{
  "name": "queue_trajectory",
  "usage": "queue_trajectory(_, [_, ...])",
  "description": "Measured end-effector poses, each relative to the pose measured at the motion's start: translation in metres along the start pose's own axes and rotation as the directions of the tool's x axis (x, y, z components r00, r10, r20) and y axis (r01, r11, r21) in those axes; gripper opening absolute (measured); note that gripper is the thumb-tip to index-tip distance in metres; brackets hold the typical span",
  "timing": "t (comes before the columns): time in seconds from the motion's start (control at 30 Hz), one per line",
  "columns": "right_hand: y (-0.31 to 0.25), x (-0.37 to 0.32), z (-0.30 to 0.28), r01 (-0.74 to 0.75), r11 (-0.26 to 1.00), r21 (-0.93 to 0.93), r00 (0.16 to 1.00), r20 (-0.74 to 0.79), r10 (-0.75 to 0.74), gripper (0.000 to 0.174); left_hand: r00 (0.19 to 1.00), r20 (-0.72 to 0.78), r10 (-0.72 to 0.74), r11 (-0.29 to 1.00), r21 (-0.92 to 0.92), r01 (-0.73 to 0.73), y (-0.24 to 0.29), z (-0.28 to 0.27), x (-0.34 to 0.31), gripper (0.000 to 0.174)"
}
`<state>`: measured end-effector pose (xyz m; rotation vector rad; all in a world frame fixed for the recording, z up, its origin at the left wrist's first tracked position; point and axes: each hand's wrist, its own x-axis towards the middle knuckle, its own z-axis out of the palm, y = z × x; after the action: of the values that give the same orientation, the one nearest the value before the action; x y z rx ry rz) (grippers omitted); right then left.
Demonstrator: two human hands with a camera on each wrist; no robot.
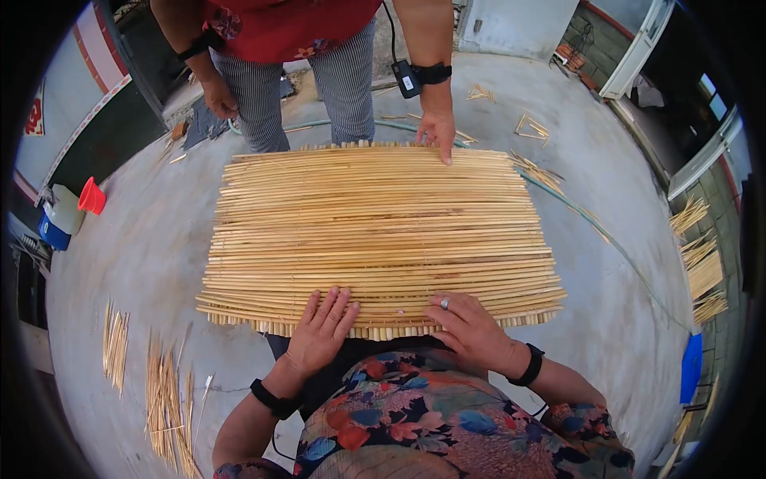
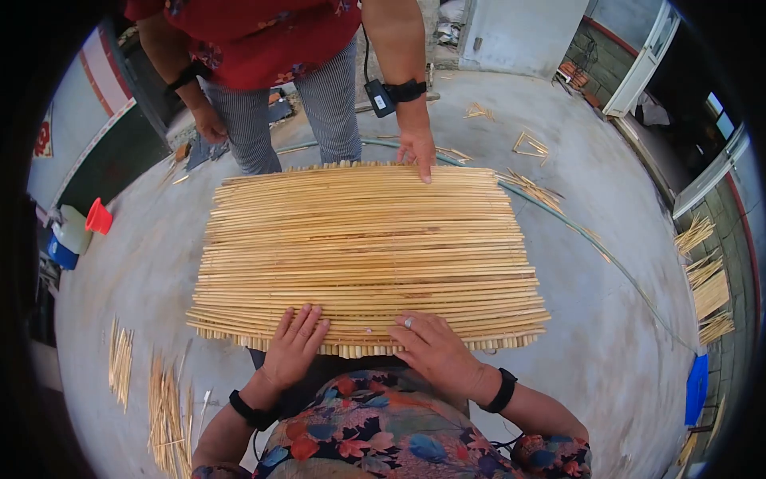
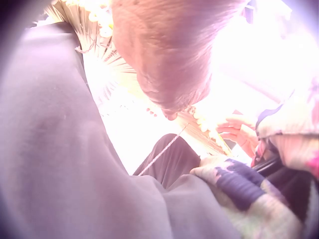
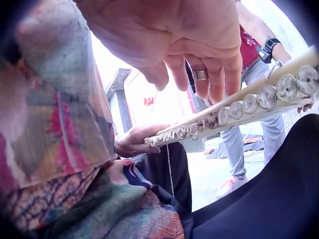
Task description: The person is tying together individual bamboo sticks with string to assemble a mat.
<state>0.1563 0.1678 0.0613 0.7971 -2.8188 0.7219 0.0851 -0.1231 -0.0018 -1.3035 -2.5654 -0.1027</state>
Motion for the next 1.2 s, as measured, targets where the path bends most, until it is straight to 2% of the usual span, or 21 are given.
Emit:
queue_trajectory(0.03, [0.001,0.003,-0.008,0.026,1.0,0.01,0.999,0.017,-0.026,0.053,1.0,0.003,0.008,1.0,-0.02,-0.008,-0.001,0.0,0.001,0.043])
queue_trajectory(0.1, [0.007,0.004,-0.029,-0.09,0.97,-0.225,0.994,0.044,0.102,0.063,1.0,0.017,0.017,0.999,-0.05,-0.016,0.0,0.001,0.0,0.046])
queue_trajectory(0.13, [0.013,0.002,-0.032,-0.07,0.974,-0.216,0.994,0.068,0.086,0.063,1.0,0.025,-0.01,0.998,-0.056,0.012,0.0,0.002,-0.001,0.046])
queue_trajectory(0.2, [0.024,-0.005,-0.026,-0.159,0.938,-0.307,0.966,0.146,0.211,0.071,1.0,0.005,0.025,0.997,-0.068,-0.024,-0.003,0.006,-0.004,0.046])
queue_trajectory(0.3, [0.028,-0.015,-0.013,-0.075,0.946,-0.314,0.946,0.276,0.167,0.077,1.0,-0.013,0.006,0.999,-0.037,-0.006,0.002,0.007,-0.007,0.046])
queue_trajectory(0.4, [0.023,-0.009,-0.026,-0.081,0.968,-0.238,0.957,0.252,0.142,0.076,0.998,-0.04,-0.043,0.999,0.004,0.044,0.008,0.001,-0.006,0.048])
queue_trajectory(0.53, [0.021,-0.002,-0.036,0.001,0.953,-0.302,0.991,0.129,0.04,0.067,0.989,-0.132,-0.072,0.996,0.047,0.079,0.012,-0.012,0.0,0.047])
queue_trajectory(0.57, [0.017,0.003,-0.037,0.023,0.951,-0.308,1.0,-0.007,-0.027,0.06,0.981,-0.167,-0.095,0.993,0.054,0.106,0.013,-0.014,0.002,0.046])
queue_trajectory(0.6, [0.014,0.003,-0.039,0.022,0.948,-0.318,0.999,-0.016,-0.029,0.06,0.973,-0.199,-0.118,0.99,0.059,0.132,0.016,-0.016,0.003,0.044])
queue_trajectory(0.67, [0.007,0.005,-0.039,0.282,0.947,-0.153,0.924,-0.222,-0.311,0.049,0.966,-0.221,-0.137,0.985,0.07,0.156,0.022,-0.024,0.006,0.044])
queue_trajectory(0.7, [-0.001,0.007,-0.035,0.431,0.892,-0.135,0.859,-0.242,-0.452,0.038,0.957,-0.238,-0.164,0.98,0.071,0.186,0.023,-0.027,0.007,0.044])
queue_trajectory(0.73, [-0.006,0.006,-0.029,0.551,0.831,-0.075,0.818,-0.151,-0.556,0.034,0.955,-0.248,-0.159,0.979,0.087,0.186,0.024,-0.031,0.008,0.044])
queue_trajectory(0.8, [-0.001,0.003,-0.006,0.512,0.825,0.241,0.84,0.064,-0.54,0.035,0.931,-0.301,-0.208,0.972,0.046,0.231,0.029,-0.039,0.013,0.045])
queue_trajectory(0.83, [0.002,0.005,0.002,0.523,0.821,0.231,0.835,0.056,-0.548,0.035,0.925,-0.327,-0.194,0.973,0.056,0.224,0.03,-0.045,0.016,0.047])
queue_trajectory(0.87, [0.005,0.01,0.007,0.261,0.908,0.328,0.958,0.029,-0.286,0.034,0.922,-0.337,-0.189,0.972,0.072,0.225,0.031,-0.051,0.019,0.047])
queue_trajectory(0.9, [0.007,0.021,0.004,-0.01,0.903,0.429,0.999,0.032,-0.004,0.033,0.922,-0.33,-0.204,0.969,0.065,0.238,0.03,-0.063,0.026,0.047])
queue_trajectory(0.93, [0.014,0.031,0.006,0.02,0.907,0.422,1.0,0.011,-0.027,0.033,0.918,-0.332,-0.215,0.966,0.066,0.25,0.029,-0.066,0.032,0.047])
queue_trajectory(1.0, [0.024,0.046,0.013,-0.087,0.764,0.64,0.989,-0.035,0.142,0.033,0.914,-0.356,-0.192,0.962,0.117,0.248,0.031,-0.068,0.04,0.046])
queue_trajectory(1.07, [0.024,0.06,0.034,-0.013,0.7,0.714,0.981,-0.127,0.148,0.032,0.913,-0.352,-0.205,0.956,0.127,0.263,0.035,-0.072,0.046,0.054])
queue_trajectory(1.13, [0.019,0.068,0.042,-0.107,0.367,0.924,0.979,0.034,0.2,0.034,0.918,-0.363,-0.159,0.953,0.187,0.239,0.039,-0.072,0.049,0.052])
queue_trajectory(1.2, [0.01,0.078,0.045,0.017,0.416,0.909,0.989,-0.077,0.126,0.031,0.916,-0.349,-0.199,0.943,0.186,0.276,0.035,-0.063,0.049,0.044])
